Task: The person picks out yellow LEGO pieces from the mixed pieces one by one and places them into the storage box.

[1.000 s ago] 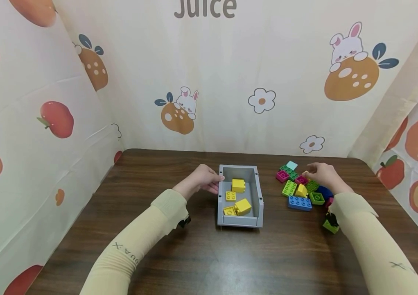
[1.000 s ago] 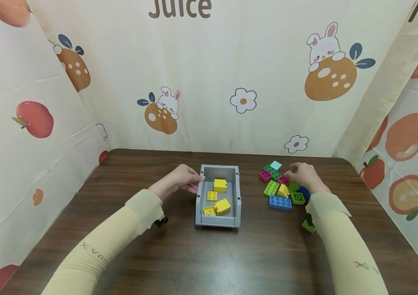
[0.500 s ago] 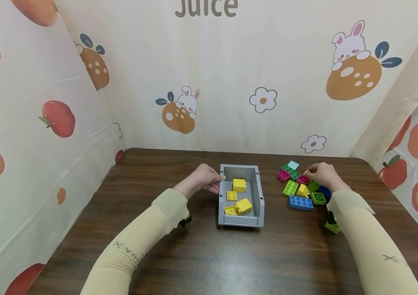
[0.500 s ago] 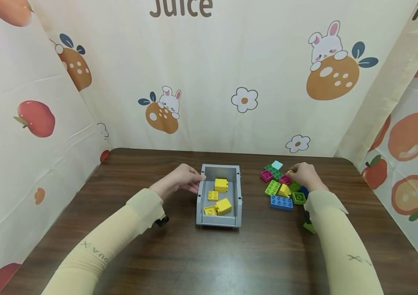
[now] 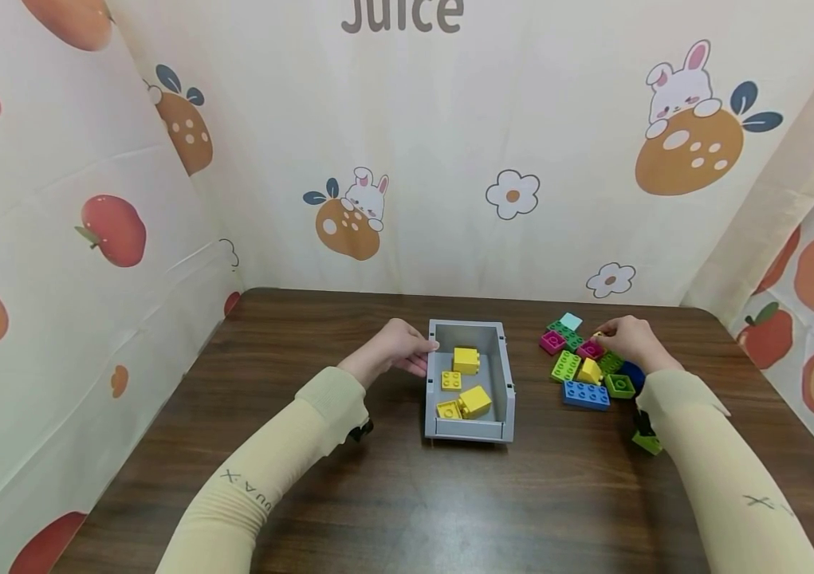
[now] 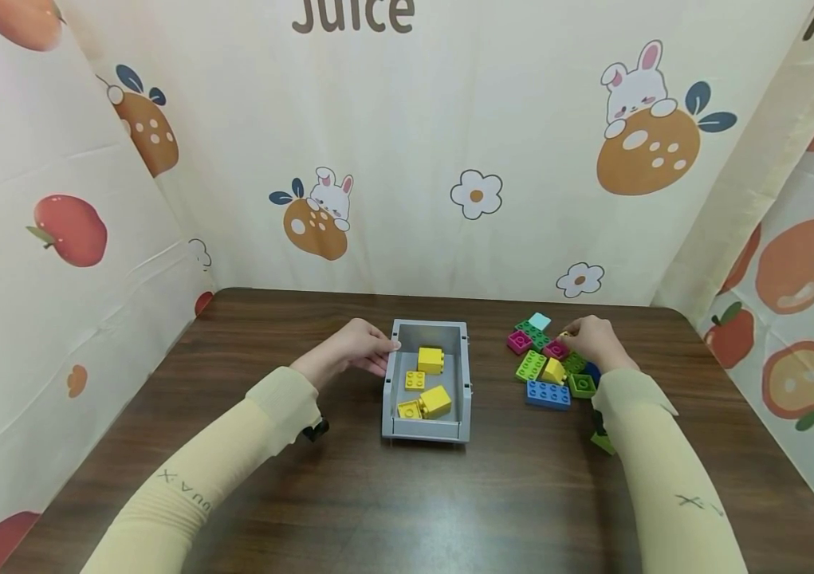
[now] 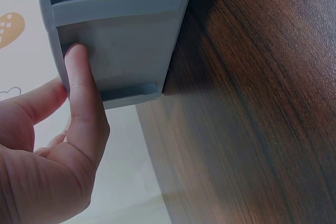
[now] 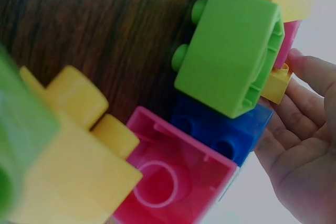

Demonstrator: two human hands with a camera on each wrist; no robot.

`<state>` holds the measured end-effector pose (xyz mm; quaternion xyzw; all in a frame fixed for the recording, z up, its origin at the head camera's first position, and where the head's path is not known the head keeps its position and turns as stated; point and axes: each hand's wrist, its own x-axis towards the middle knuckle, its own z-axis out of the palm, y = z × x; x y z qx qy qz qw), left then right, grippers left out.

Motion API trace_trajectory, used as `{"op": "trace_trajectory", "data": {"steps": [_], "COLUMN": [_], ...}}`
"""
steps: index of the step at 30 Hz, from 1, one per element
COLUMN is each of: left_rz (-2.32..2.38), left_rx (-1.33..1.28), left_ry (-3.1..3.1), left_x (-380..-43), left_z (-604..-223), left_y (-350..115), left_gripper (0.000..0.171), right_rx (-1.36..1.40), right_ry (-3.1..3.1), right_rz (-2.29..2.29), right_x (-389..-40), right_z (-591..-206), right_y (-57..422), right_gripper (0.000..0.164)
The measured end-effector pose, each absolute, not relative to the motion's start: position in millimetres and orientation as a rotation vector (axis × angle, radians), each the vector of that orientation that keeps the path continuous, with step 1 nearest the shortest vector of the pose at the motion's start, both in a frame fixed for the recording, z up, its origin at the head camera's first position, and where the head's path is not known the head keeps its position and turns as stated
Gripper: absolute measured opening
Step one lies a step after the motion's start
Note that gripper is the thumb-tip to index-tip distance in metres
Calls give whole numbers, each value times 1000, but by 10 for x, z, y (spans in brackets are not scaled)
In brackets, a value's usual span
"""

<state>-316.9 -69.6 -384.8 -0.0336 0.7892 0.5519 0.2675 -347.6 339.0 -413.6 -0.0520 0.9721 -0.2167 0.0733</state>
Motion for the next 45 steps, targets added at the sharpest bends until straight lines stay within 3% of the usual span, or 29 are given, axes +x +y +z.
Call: {"op": "trace_trajectory", "data": {"steps": [23, 45], "left_rz": [1492, 1497], "left_rx": [-97, -84], "left_ry": [2134, 2158], "left_x": [-3163, -3124], "left_z": [-3849, -3840], "left_y": [-711, -697], "left_gripper": [34, 32], "right_rx": [-102, -329], "right_ry": [2876, 2911], "right_rz": [-713, -675], "right_x": [-3434, -3300], "right_z": [-3894, -3543], "right_y": [3364, 3124], "right_gripper": [41, 31]}}
